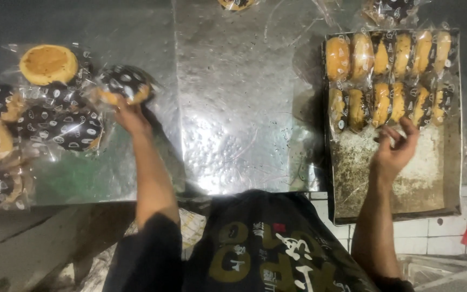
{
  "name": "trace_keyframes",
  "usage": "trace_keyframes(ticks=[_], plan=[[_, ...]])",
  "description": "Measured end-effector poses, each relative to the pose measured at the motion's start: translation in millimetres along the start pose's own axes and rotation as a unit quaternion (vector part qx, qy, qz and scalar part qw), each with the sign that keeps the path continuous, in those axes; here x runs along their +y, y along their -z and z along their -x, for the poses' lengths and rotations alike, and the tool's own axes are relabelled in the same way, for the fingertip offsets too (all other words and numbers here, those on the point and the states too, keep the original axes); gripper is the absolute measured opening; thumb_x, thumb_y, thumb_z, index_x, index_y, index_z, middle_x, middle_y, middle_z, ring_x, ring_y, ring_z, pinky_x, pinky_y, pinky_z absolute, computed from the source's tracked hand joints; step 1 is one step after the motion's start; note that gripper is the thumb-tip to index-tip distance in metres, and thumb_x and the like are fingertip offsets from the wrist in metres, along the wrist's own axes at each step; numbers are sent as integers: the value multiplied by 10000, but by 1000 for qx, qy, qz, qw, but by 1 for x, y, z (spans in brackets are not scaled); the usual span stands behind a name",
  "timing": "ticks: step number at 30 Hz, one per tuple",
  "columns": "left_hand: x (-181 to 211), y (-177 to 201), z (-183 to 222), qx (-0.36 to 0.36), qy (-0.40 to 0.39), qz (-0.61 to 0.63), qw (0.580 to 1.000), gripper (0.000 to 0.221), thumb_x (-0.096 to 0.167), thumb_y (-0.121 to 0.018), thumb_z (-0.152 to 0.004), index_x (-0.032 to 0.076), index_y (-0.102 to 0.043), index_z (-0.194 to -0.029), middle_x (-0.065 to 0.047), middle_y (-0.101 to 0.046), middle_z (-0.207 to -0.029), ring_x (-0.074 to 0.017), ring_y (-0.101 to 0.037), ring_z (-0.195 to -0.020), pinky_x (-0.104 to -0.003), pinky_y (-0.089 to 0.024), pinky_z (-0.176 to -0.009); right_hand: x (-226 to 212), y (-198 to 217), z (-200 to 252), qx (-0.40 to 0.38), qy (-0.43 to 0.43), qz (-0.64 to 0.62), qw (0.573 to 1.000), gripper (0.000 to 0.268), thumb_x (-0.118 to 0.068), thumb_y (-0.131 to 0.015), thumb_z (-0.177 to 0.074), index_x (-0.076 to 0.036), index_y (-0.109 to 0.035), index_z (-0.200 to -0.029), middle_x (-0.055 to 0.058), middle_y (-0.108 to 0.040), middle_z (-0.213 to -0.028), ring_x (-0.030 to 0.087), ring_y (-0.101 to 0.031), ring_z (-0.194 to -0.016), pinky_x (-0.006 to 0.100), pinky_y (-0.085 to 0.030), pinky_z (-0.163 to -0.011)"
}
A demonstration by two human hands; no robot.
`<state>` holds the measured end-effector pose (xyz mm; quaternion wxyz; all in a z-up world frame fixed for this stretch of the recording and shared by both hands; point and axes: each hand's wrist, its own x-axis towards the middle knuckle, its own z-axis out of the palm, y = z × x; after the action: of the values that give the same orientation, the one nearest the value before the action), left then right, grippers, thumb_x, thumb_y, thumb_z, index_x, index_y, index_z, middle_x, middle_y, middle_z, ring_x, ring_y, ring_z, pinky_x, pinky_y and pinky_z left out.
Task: Sealing plastic bags containing bread products using twist ties and placing them onto a tray.
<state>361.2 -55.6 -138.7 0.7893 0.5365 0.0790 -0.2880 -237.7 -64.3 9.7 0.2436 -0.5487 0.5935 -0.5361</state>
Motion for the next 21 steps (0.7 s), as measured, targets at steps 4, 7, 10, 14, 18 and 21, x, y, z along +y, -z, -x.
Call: trace_keyframes(ticks=[4,7,10,14,18,21], plan=[[20,-35,117,-82,-7,-19,996,383,244,-758,-882,75,-582,-1177,-75,-636,-1095,-242,-645,-1049,-470,-566,-932,7,-27,9,-56,-40,-53,996,412,121,-584,-996,-17,-501,-1375,205,-545,-1357,324,-628,-1129,391,-563,-905],[-33,-11,157,-144,70,-119,980,302,378,-724,-931,151,-622,-1102,-35,-623,-1037,-206,-605,-1012,-444,-523,-941,-22,-55,19,-127,-54,-98,986,324,64,-644,-973,-48,-638,-1277,167,-665,-1225,302,-693,-1066,383,-581,-832],[-19,-66,257,-197,175,-204,943,357,483,-705,-907,203,-671,-1126,-56,-632,-1025,-239,-644,-924,-422,-584,-820,-46,-61,31,-273,-119,-127,946,358,-111,-603,-1001,-55,-584,-1354,213,-636,-1301,373,-622,-1209,497,-518,-982],[8,-99,393,-385,139,-338,848,689,404,-553,-1004,-63,-415,-1492,-310,-428,-1529,-436,-385,-1442,-547,-294,-1207,-29,-44,38,-416,-145,-138,887,763,-181,-811,-838,-59,-471,-1510,234,-550,-1460,372,-501,-1364,540,-431,-1095],[-92,-77,375,-493,54,-192,847,317,325,-578,-1046,41,-598,-1187,-186,-629,-1303,-295,-554,-1300,-508,-406,-1133,17,3,43,-372,-186,-203,887,605,-85,-831,-810,-22,-610,-1369,154,-698,-1243,235,-645,-1184,427,-548,-969],[-113,-84,400,-527,-10,-218,821,89,89,-678,-988,19,-655,-1037,-127,-712,-1127,-277,-687,-1095,-436,-600,-889,37,44,47,-362,-233,-273,860,681,1,-830,-745,12,-599,-1386,189,-696,-1248,272,-673,-1154,433,-579,-917]])
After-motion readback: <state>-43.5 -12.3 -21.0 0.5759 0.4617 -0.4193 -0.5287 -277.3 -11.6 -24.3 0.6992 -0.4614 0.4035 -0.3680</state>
